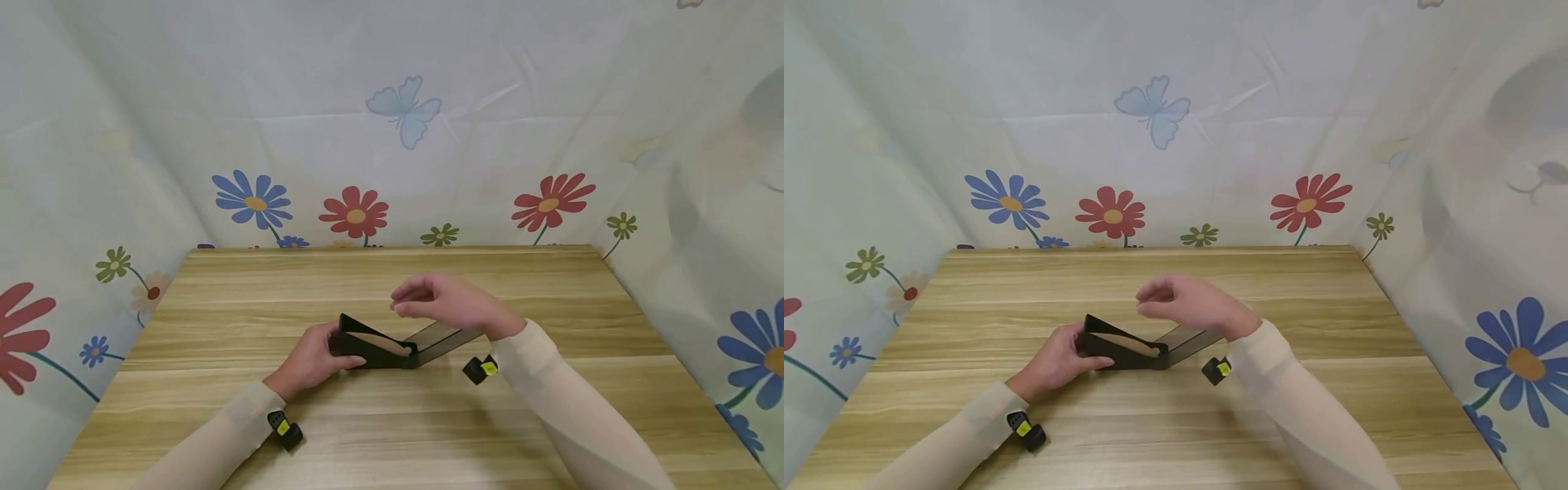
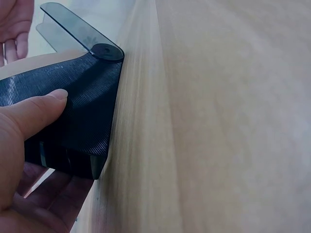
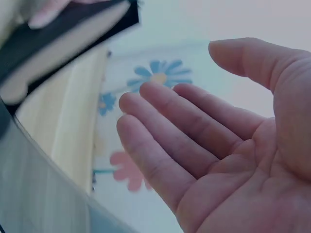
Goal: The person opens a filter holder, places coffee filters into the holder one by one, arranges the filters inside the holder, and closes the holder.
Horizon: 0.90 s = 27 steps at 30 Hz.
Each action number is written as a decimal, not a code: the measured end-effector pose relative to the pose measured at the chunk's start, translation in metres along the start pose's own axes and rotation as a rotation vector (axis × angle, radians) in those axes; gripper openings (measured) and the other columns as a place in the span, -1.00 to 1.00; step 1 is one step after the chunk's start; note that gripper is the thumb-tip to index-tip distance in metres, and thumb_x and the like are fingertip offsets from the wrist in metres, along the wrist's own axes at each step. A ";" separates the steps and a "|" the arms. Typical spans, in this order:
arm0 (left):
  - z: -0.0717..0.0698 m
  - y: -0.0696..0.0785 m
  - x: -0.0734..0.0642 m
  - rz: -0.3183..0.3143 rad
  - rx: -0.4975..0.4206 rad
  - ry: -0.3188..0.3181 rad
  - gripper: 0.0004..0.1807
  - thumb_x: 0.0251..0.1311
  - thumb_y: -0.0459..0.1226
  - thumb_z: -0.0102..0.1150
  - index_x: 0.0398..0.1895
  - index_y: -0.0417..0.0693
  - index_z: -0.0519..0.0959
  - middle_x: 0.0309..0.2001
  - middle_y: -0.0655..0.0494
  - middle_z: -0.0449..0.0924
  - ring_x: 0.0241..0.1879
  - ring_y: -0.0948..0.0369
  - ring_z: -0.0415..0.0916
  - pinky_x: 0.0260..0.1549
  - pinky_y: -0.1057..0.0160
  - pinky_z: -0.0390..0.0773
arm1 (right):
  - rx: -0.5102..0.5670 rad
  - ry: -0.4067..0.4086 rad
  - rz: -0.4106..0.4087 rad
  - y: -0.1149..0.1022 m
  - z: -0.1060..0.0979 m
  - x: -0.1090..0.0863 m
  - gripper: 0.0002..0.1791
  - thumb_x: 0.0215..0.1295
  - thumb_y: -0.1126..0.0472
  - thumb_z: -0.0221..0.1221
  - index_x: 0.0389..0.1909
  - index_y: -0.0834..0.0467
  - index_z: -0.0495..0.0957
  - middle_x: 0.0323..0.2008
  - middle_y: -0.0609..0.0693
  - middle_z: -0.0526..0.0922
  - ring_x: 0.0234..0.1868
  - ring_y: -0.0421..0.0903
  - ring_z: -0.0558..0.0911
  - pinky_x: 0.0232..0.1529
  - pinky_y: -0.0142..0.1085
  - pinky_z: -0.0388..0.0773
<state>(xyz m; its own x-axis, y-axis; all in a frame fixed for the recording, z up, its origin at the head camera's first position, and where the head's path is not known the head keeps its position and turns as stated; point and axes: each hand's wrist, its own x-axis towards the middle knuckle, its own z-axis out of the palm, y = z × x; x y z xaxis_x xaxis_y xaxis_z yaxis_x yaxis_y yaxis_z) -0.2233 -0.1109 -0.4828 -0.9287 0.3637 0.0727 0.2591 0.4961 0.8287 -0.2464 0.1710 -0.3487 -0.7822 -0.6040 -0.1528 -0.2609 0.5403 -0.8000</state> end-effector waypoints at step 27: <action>0.000 -0.005 0.000 0.023 0.030 -0.006 -0.55 0.05 -0.01 0.57 -0.02 0.11 0.65 -0.13 0.25 0.74 -0.24 0.29 0.56 -0.22 0.32 0.56 | -0.374 0.191 0.110 0.107 -0.062 0.012 -0.61 0.39 0.16 0.30 0.11 0.32 0.62 0.04 0.26 0.71 0.06 0.17 0.68 0.13 0.07 0.59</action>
<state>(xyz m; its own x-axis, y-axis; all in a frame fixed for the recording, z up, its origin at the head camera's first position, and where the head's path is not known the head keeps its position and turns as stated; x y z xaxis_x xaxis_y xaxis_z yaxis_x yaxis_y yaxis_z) -0.2247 -0.1135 -0.4867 -0.9207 0.3801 0.0879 0.2882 0.5106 0.8101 -0.3194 0.2583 -0.4002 -0.8982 -0.4309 -0.0869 -0.3300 0.7916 -0.5143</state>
